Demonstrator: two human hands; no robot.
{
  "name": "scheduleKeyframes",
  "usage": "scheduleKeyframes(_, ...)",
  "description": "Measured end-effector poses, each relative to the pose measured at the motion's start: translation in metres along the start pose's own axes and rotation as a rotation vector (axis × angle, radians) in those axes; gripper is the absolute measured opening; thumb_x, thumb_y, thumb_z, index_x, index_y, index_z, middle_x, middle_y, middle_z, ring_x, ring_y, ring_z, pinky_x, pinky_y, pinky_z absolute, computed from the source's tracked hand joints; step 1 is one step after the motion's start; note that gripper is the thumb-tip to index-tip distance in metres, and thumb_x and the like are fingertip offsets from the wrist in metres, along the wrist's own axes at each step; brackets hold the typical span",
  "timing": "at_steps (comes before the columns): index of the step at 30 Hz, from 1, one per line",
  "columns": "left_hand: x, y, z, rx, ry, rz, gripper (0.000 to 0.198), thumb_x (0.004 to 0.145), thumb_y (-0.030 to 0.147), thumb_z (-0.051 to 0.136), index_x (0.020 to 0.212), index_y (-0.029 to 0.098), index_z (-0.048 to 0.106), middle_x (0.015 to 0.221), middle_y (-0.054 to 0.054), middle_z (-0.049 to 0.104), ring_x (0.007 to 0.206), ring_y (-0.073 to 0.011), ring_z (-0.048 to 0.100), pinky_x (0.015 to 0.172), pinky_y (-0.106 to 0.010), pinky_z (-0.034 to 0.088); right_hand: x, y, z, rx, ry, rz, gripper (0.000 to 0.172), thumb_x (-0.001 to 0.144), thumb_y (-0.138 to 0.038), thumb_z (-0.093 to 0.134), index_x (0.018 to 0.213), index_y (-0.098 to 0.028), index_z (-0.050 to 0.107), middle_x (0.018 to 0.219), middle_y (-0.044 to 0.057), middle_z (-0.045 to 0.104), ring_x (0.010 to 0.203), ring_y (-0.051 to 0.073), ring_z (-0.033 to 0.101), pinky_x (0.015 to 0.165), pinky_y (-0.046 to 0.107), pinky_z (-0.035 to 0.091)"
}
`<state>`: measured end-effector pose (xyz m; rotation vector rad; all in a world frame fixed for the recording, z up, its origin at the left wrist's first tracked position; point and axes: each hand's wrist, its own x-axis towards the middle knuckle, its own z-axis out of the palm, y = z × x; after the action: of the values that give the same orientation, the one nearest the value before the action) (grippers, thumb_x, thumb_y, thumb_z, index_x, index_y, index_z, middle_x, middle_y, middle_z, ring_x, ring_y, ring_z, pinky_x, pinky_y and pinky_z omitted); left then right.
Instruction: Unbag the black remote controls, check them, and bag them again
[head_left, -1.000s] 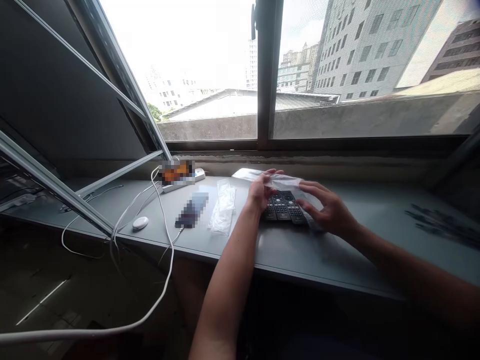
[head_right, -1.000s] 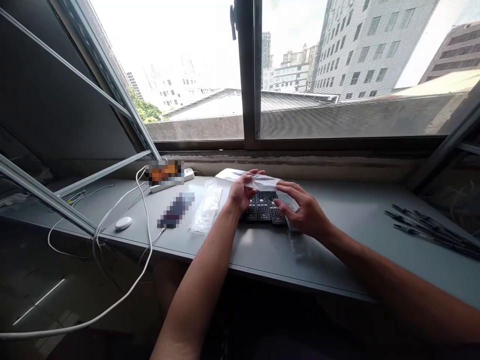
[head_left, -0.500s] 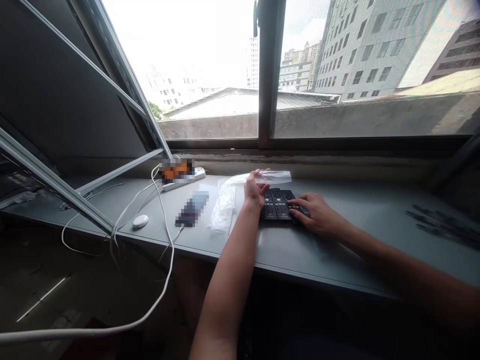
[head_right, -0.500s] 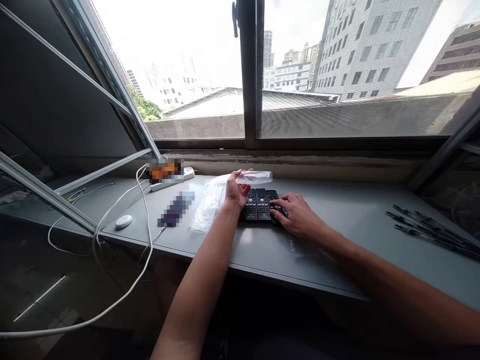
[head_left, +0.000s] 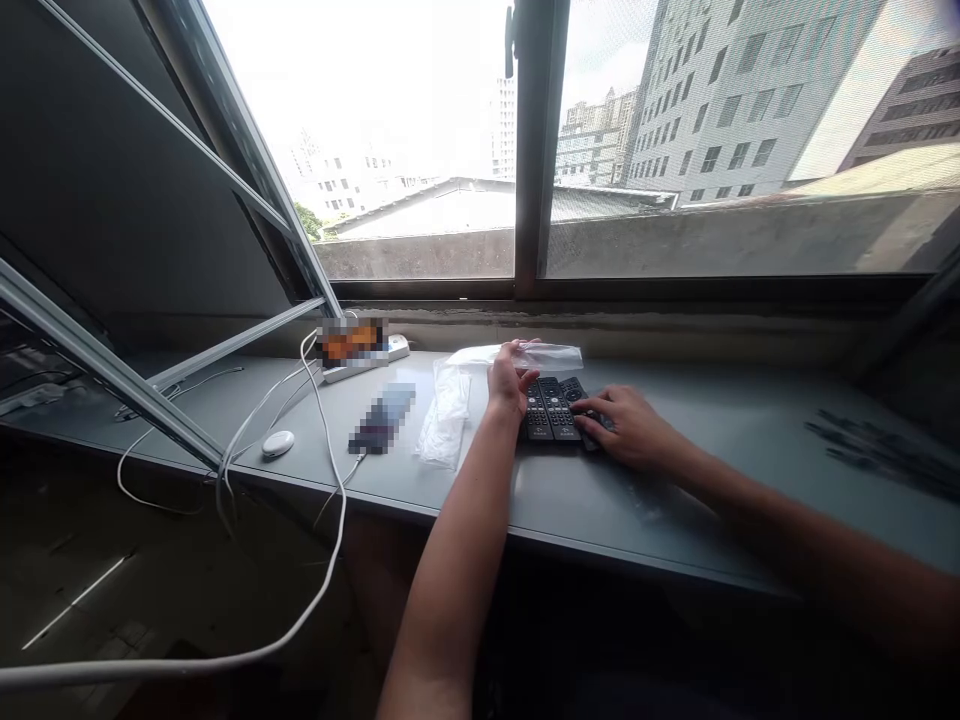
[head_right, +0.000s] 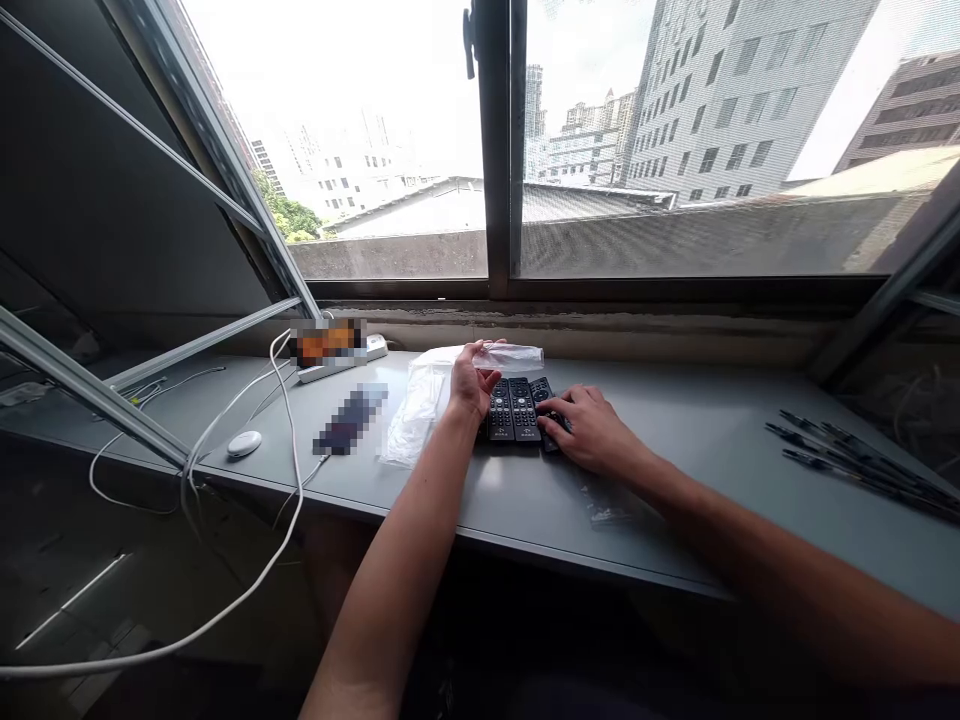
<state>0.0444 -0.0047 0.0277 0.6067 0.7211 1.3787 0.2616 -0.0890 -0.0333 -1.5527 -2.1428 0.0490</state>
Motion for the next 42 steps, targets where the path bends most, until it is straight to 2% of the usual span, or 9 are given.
scheduleKeyframes(7, 0.003, -0.002, -0.002, 0.003, -0.010, 0.005, 0.023, 0.104, 0.039, 0.066, 0.108, 0.018, 0.075, 0.119, -0.011, 0.088, 0.083, -0.0145, 0.075, 0.056, -0.018, 0.051, 0.008, 0.004, 0.002, -0.024, -0.038, -0.043, 0.047, 0.115, -0.052, 0.052, 0.138, -0.031, 0.088, 0.119, 0.016, 0.082, 0.124, 0.041, 0.069, 0.115, 0.061, 0.054)
scheduleKeyframes(12, 0.005, -0.003, -0.003, -0.028, 0.009, 0.007, 0.031, 0.108, 0.046, 0.065, 0.111, 0.017, 0.075, 0.117, -0.013, 0.087, 0.084, -0.0158, 0.076, 0.055, -0.019, 0.052, 0.009, 0.005, 0.000, 0.049, -0.046, 0.007, 0.048, 0.113, -0.052, 0.056, 0.139, -0.028, 0.088, 0.127, 0.017, 0.084, 0.132, 0.042, 0.068, 0.115, 0.059, 0.053)
scheduleKeyframes(17, 0.005, -0.004, -0.003, -0.029, 0.008, 0.010, 0.032, 0.111, 0.045, 0.061, 0.111, 0.017, 0.076, 0.115, -0.013, 0.087, 0.085, -0.0169, 0.077, 0.055, -0.019, 0.053, 0.011, 0.006, -0.005, 0.152, -0.007, 0.040, 0.042, 0.110, -0.053, 0.062, 0.126, -0.027, 0.091, 0.121, 0.014, 0.086, 0.121, 0.039, 0.075, 0.110, 0.053, 0.056)
scheduleKeyframes(26, 0.004, -0.002, -0.002, -0.036, 0.019, -0.005, 0.034, 0.111, 0.045, 0.062, 0.118, 0.016, 0.077, 0.117, -0.014, 0.086, 0.086, -0.0172, 0.077, 0.056, -0.020, 0.054, 0.007, -0.009, -0.017, 0.218, 0.046, 0.085, 0.037, 0.109, -0.050, 0.062, 0.114, -0.026, 0.090, 0.118, 0.013, 0.085, 0.109, 0.036, 0.078, 0.098, 0.050, 0.059)
scheduleKeyframes(32, 0.001, 0.000, -0.001, -0.036, 0.021, -0.008, 0.032, 0.112, 0.044, 0.060, 0.114, 0.016, 0.076, 0.117, -0.014, 0.086, 0.086, -0.0176, 0.078, 0.056, -0.021, 0.054, 0.005, -0.012, -0.033, 0.312, 0.167, 0.141, 0.032, 0.106, -0.051, 0.068, 0.112, -0.026, 0.087, 0.117, 0.012, 0.085, 0.107, 0.035, 0.079, 0.096, 0.049, 0.061)
scheduleKeyframes(34, 0.000, 0.001, 0.000, -0.031, 0.026, -0.006, 0.032, 0.113, 0.044, 0.059, 0.111, 0.016, 0.075, 0.117, -0.014, 0.086, 0.084, -0.0168, 0.077, 0.055, -0.020, 0.054, 0.004, -0.014, -0.040, 0.399, 0.174, 0.200, 0.034, 0.105, -0.056, 0.072, 0.112, -0.026, 0.086, 0.116, 0.012, 0.085, 0.105, 0.035, 0.080, 0.092, 0.048, 0.063)
scheduleKeyframes(37, 0.000, 0.001, 0.000, -0.025, 0.027, -0.006, 0.032, 0.113, 0.044, 0.058, 0.111, 0.017, 0.074, 0.116, -0.013, 0.086, 0.083, -0.0161, 0.077, 0.055, -0.020, 0.054, 0.004, -0.020, -0.048, 0.675, 0.123, 0.342, 0.038, 0.101, -0.061, 0.082, 0.113, -0.025, 0.083, 0.105, 0.010, 0.085, 0.092, 0.032, 0.082, 0.078, 0.042, 0.067)
scheduleKeyframes(40, 0.000, 0.002, 0.000, -0.030, 0.028, -0.007, 0.032, 0.113, 0.045, 0.058, 0.113, 0.017, 0.075, 0.114, -0.012, 0.086, 0.083, -0.0161, 0.077, 0.055, -0.019, 0.054, 0.005, -0.025, -0.050, 1.042, 0.120, 0.459, 0.036, 0.092, -0.050, 0.096, 0.110, -0.025, 0.079, 0.103, 0.008, 0.083, 0.087, 0.029, 0.086, 0.071, 0.039, 0.071)
scheduleKeyframes(42, 0.000, 0.002, 0.000, -0.037, 0.026, -0.006, 0.032, 0.113, 0.045, 0.059, 0.114, 0.016, 0.075, 0.114, -0.013, 0.086, 0.084, -0.0166, 0.077, 0.055, -0.020, 0.054, 0.006, -0.026, -0.049, 1.204, 0.144, 0.505, 0.038, 0.085, -0.039, 0.103, 0.107, -0.024, 0.076, 0.104, 0.007, 0.081, 0.085, 0.029, 0.087, 0.069, 0.040, 0.074)
